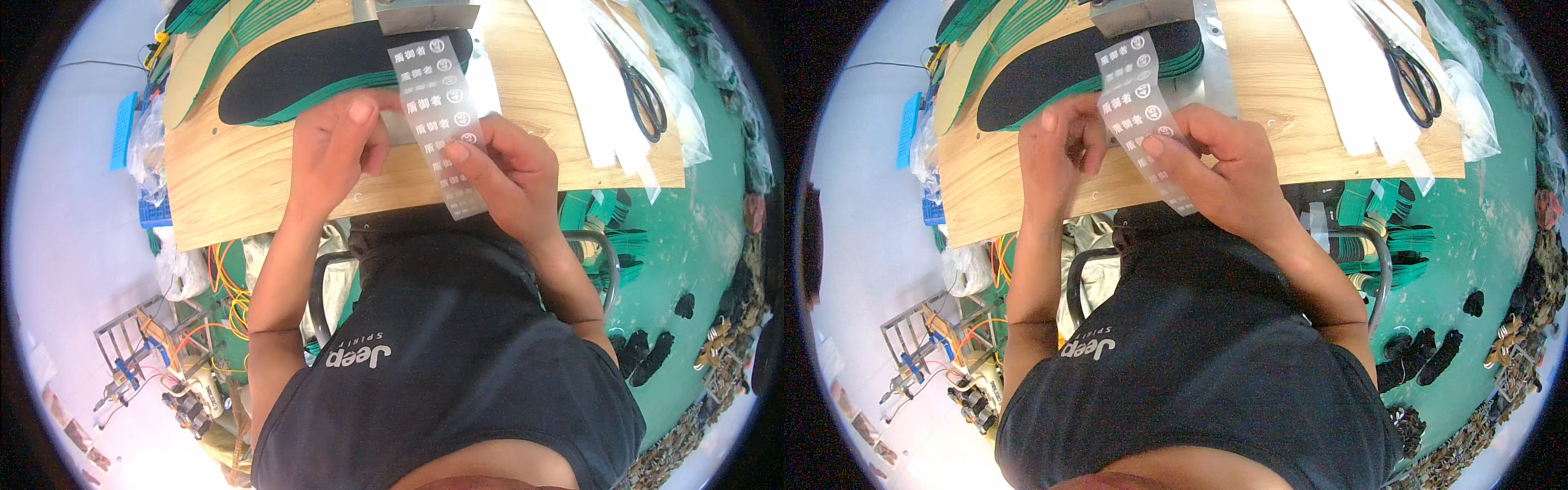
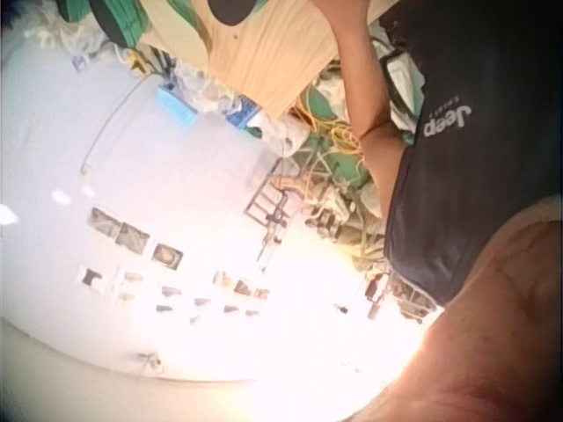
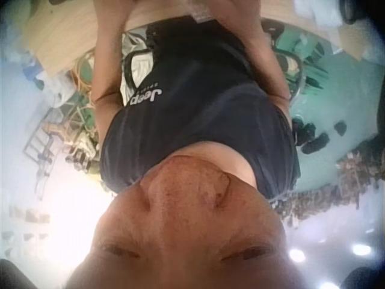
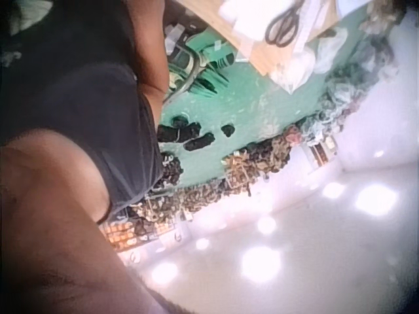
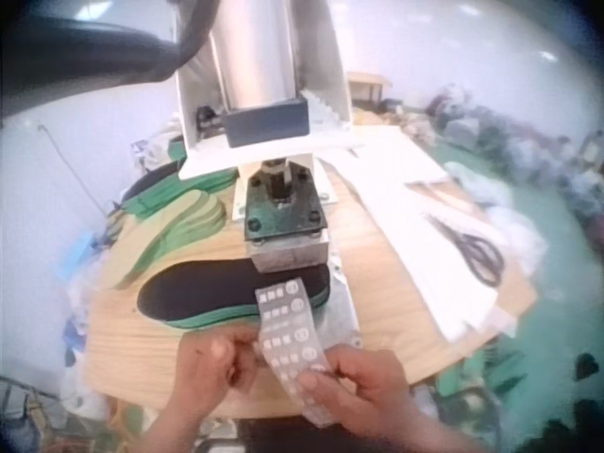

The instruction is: The person sticks round labels onto shoe insoles by hand and cuts the label sheet with scissors before securing a stack with a rubber band.

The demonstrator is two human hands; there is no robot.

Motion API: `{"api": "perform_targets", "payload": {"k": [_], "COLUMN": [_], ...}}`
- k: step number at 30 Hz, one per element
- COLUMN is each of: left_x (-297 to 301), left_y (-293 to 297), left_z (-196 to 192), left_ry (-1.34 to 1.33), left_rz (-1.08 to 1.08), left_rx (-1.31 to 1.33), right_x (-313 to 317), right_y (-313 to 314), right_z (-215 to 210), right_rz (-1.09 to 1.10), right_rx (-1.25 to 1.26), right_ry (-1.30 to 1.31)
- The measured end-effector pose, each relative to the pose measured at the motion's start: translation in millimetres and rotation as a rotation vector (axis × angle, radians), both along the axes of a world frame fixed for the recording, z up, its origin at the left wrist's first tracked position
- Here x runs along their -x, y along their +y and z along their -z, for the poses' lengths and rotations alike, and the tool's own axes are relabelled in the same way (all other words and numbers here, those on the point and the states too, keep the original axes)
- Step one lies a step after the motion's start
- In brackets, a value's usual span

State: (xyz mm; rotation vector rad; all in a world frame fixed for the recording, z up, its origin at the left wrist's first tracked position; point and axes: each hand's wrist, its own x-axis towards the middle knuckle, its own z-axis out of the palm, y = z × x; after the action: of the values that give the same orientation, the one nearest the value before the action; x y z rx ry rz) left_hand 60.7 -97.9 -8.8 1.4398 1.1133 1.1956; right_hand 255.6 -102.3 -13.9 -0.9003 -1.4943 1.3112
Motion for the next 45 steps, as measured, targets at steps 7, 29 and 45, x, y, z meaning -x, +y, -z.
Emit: {"api": "perform_targets", "payload": {"k": [7,29,45], "left_x": [-11.8,-0.9,12.7], "left_y": [7.8,9.2,8.5], "left_z": [-3.9,-15.7,-16.5], "left_ry": [-0.234,-0.127,-0.208], "left_rz": [-0.107,-0.123,-0.031], "left_rx": [0.026,0.002,0.158], "right_x": [-0.9,13.3,11.6], "right_y": [0.4,0.4,15.2], "right_z": [1.2,-5.8,10.4], "right_rz": [-0.121,-0.139,-0.223], "right_rx": [-0.013,0.268,0.12], "right_ry": [0.005,0.173,0.037]}}
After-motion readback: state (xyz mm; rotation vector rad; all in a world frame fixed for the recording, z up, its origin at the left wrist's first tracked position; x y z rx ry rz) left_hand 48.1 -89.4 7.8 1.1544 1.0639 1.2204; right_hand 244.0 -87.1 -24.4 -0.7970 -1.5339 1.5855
